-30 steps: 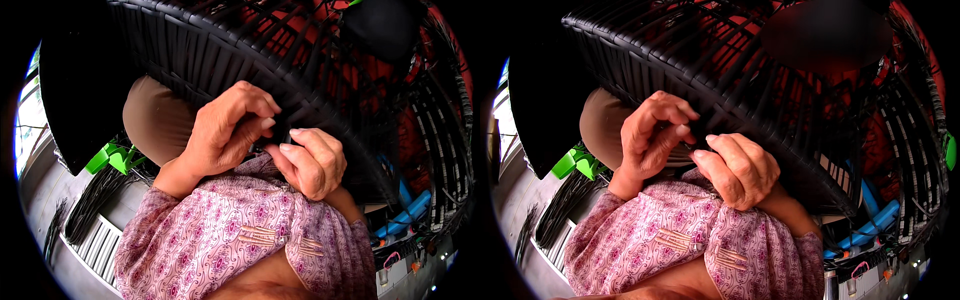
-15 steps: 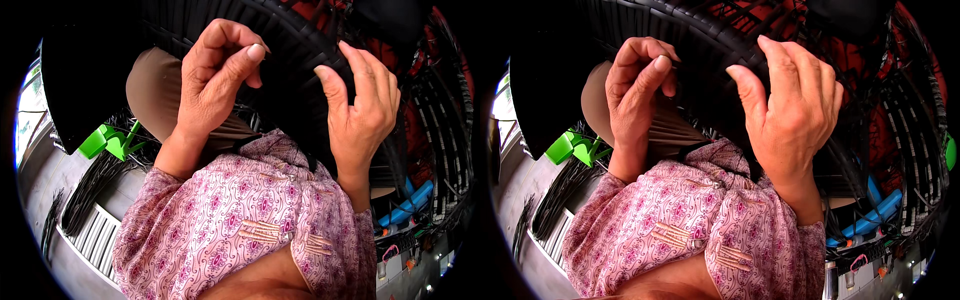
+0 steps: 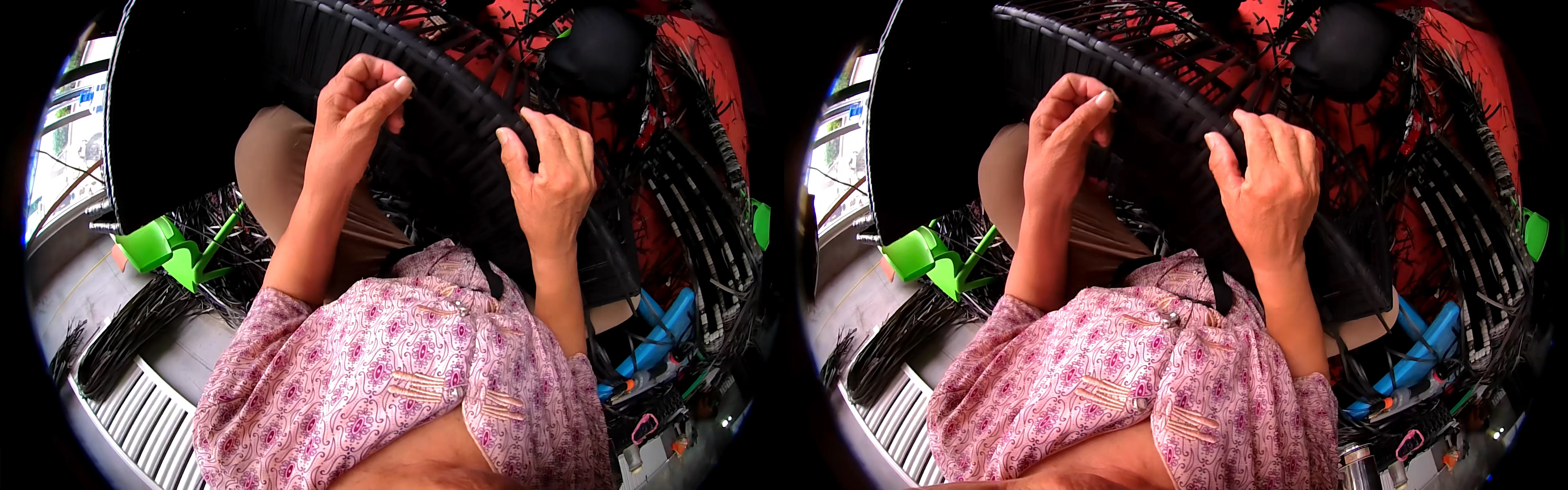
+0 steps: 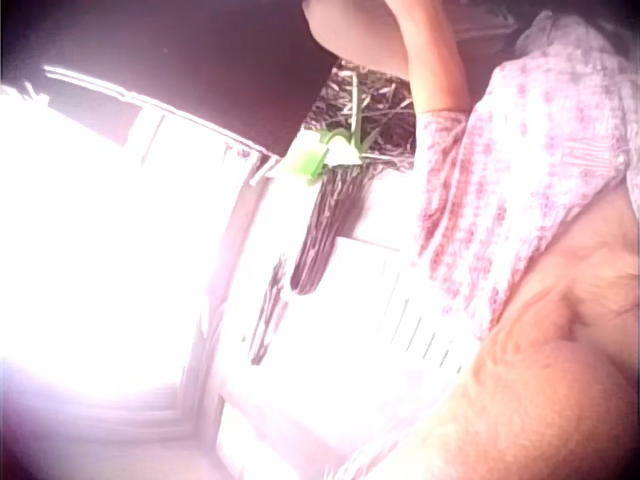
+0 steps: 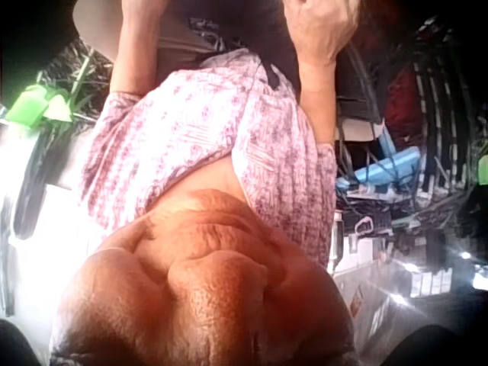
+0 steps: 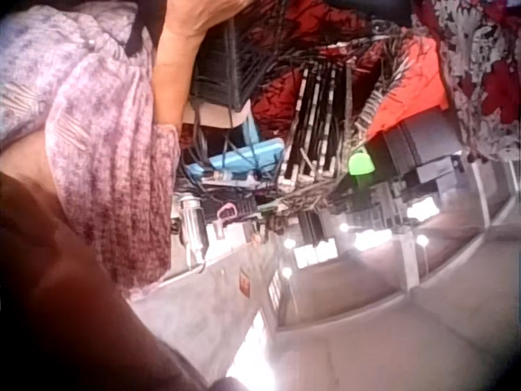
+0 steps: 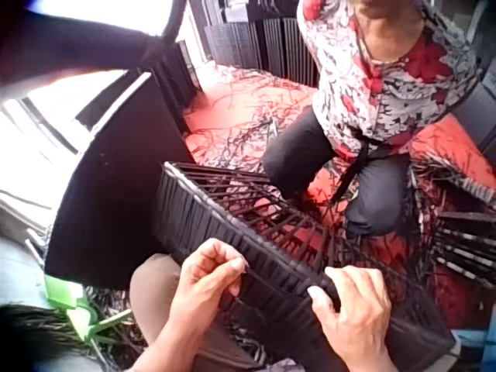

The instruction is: The person weaves black plastic strips into the frame of a chair seat. They sit cross-legged on the floor, threading the strips through the existing weave and adjusting the tension.

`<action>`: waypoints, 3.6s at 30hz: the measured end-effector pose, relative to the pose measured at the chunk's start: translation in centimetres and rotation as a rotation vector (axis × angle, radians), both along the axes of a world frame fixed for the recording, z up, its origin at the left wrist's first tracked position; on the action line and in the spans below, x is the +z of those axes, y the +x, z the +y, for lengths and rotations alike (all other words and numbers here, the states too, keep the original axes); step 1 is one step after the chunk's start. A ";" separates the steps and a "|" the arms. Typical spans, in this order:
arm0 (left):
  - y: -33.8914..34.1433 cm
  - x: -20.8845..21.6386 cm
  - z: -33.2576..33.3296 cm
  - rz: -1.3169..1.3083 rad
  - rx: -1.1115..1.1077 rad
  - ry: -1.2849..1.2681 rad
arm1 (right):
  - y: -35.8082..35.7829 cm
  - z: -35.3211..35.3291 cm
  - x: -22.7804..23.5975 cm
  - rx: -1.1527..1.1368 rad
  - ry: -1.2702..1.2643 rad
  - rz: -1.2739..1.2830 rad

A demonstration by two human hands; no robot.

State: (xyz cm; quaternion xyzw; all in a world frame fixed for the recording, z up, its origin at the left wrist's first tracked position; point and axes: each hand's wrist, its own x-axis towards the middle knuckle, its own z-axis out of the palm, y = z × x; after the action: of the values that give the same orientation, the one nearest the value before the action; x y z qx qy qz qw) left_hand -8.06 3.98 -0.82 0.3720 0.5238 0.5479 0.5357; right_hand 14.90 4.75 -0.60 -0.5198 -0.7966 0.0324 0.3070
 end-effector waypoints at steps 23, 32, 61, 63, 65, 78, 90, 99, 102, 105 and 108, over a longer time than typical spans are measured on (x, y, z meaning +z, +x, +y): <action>0.8 3.7 -6.9 -0.014 -0.191 0.162 | -4.2 -5.0 0.9 0.341 -0.047 0.408; 2.1 -0.4 -4.1 0.165 0.004 0.198 | -3.8 -5.3 -0.4 0.217 -0.310 0.781; 1.3 -1.9 -2.3 0.791 -0.098 0.342 | -6.1 -4.1 1.2 -0.099 -0.582 0.455; 1.3 -2.1 -2.4 0.787 -0.111 0.329 | -6.4 -3.6 0.3 -0.105 -0.497 0.341; 1.3 -2.0 -2.5 0.784 -0.126 0.317 | -6.6 -3.4 0.0 -0.118 -0.448 0.241; -0.6 -1.5 -1.3 0.787 -0.302 0.296 | -7.1 -3.1 0.2 -0.124 -0.422 0.134; -2.4 -1.1 -2.3 0.499 -0.133 0.102 | -8.4 -6.2 1.4 -0.040 -0.189 0.147; -5.6 4.7 -3.8 0.408 -0.125 0.171 | -10.6 -4.1 2.4 0.287 -0.128 0.470; -5.0 4.9 -3.6 0.263 -0.181 0.170 | -10.5 -3.2 1.3 0.295 -0.216 0.622; -4.6 2.0 -1.8 0.061 -0.074 0.181 | -10.3 -3.5 1.0 0.149 -0.425 0.911; -3.2 -1.6 -0.8 0.856 0.007 0.365 | -9.2 -3.4 0.9 0.094 -0.469 0.916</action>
State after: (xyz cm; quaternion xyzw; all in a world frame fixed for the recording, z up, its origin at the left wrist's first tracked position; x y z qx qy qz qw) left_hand -11.30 3.15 -2.43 0.6510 0.5942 0.4300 0.1953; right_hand 5.69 1.31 0.27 -0.4709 -0.5740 0.4483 0.4977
